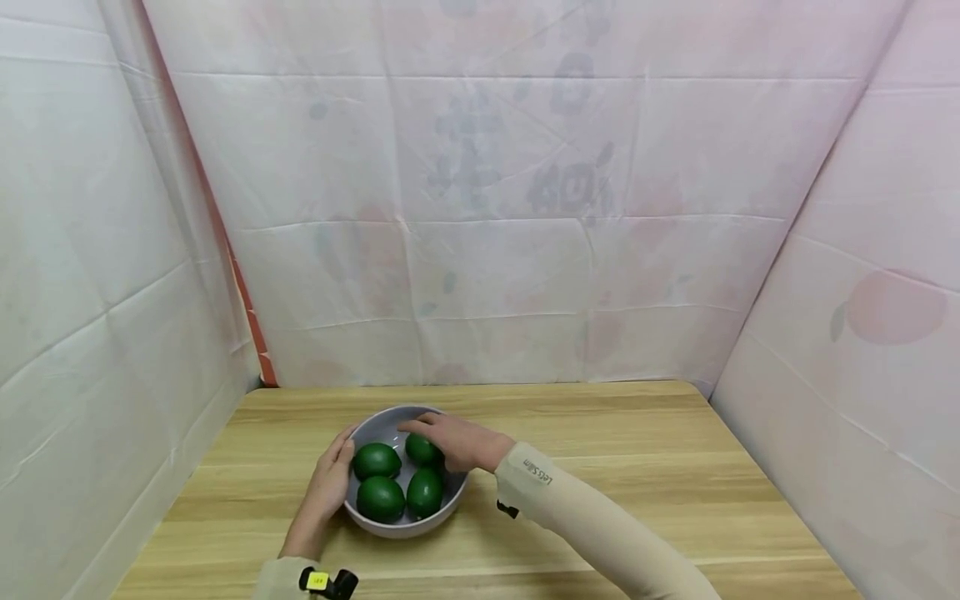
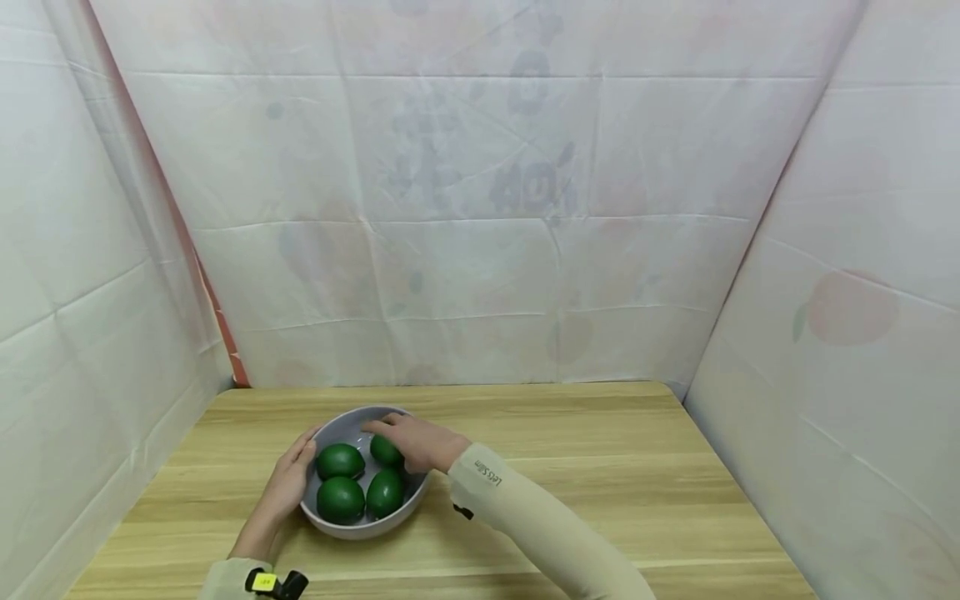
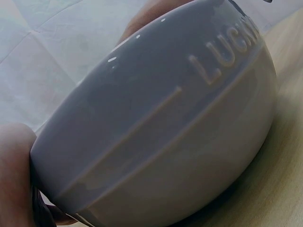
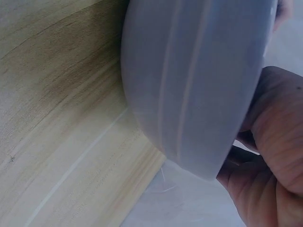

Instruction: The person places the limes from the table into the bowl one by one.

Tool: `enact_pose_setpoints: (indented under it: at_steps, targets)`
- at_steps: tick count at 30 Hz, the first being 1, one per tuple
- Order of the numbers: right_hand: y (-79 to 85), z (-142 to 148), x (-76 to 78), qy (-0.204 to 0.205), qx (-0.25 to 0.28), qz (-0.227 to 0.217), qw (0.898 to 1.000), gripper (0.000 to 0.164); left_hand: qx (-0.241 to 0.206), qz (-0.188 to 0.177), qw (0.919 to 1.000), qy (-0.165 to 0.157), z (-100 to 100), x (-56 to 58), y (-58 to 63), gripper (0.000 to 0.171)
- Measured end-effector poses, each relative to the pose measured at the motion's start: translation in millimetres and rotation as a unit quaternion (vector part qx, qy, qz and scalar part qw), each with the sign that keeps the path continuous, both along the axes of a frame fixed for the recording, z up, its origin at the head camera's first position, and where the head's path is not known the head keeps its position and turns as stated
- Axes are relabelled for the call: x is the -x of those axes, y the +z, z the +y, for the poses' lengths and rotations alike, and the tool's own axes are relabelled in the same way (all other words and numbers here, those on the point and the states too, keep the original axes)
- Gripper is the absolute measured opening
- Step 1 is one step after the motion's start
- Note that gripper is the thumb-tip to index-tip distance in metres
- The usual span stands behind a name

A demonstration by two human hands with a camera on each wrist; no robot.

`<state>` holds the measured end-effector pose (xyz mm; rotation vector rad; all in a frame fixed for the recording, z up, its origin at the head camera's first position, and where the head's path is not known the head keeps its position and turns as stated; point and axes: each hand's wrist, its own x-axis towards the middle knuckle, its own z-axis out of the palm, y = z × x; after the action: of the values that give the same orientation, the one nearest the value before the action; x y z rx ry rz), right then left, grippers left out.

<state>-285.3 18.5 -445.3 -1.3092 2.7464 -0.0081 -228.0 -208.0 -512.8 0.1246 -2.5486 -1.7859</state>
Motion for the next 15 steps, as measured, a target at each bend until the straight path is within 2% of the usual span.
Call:
enact_pose_setpoints:
  at_steps: [9,15]
  targets:
    - [2.2,1.1,-2.7,-0.004,0.011,-0.009,1.000,0.092,-0.001,-0.006,1.0000,-0.002,0.0,-0.5,-1.1,0.046]
    - [6.2,3.4,-6.3,-0.008,0.037,-0.009,0.999,0.088,0.001,-0.002,1.0000,-0.004,-0.1,-1.9,-1.6,0.045]
